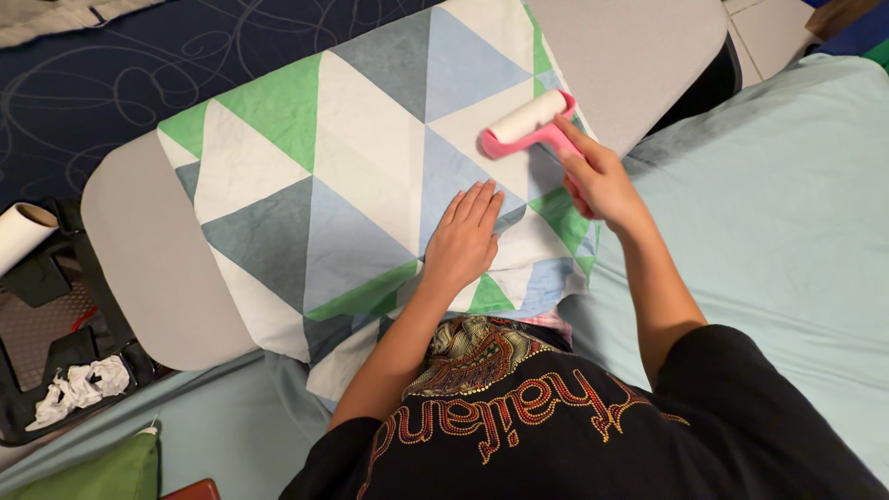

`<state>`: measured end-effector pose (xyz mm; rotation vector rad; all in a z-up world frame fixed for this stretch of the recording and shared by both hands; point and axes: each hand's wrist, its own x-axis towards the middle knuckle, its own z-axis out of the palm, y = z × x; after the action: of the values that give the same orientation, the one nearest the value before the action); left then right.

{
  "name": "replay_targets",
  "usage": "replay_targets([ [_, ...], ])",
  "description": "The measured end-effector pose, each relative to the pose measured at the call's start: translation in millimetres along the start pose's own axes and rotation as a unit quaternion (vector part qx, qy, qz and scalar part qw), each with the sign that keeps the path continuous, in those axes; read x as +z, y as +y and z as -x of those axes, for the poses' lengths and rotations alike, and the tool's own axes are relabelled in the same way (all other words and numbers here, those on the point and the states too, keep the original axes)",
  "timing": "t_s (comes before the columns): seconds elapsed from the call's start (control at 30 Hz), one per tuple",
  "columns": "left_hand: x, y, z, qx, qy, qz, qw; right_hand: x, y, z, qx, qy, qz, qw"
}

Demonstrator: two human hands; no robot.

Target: The person uses a pink lint roller to roll over a patterned cloth laid on an ironing board. They repeatedly roll the surface, adjust the cloth, and fold it while continuing to roll. The cloth remains on the ironing board throughout the clip.

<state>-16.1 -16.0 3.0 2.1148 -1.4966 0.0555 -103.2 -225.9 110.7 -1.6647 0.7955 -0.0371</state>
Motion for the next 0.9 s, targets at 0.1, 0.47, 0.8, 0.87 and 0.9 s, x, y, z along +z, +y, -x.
replay_targets([
  [0.1,0.4,0.4,-0.9,-0.001,-0.003,-0.004,1.0,-21.5,-4.3,21.7,0.021,-0.022,0.032,0.999],
  [0.47,1.2,-0.3,-0.8,-0.003,-0.007,-0.003,1.0,-41.1,-12.2,47.4,-0.012,0.003,-0.004,1.0],
  [0.8,-1.5,0.7,0.9,-0.003,0.002,-0.006,1.0,14.4,-2.9,-10.6,-0.001,0.007,-0.039,0.999],
  [0.87,-1.2,-0.2,-1.8,0.0,0.005,-0.006,1.0,19.0,-6.9,-29.7,-0.02,0.007,-0.032,0.999],
  [0.9,-1.5,-0.1,-0.8,0.001,0.005,-0.005,1.0,21.4,-8.8,-41.1,-0.038,0.003,-0.024,0.999],
])
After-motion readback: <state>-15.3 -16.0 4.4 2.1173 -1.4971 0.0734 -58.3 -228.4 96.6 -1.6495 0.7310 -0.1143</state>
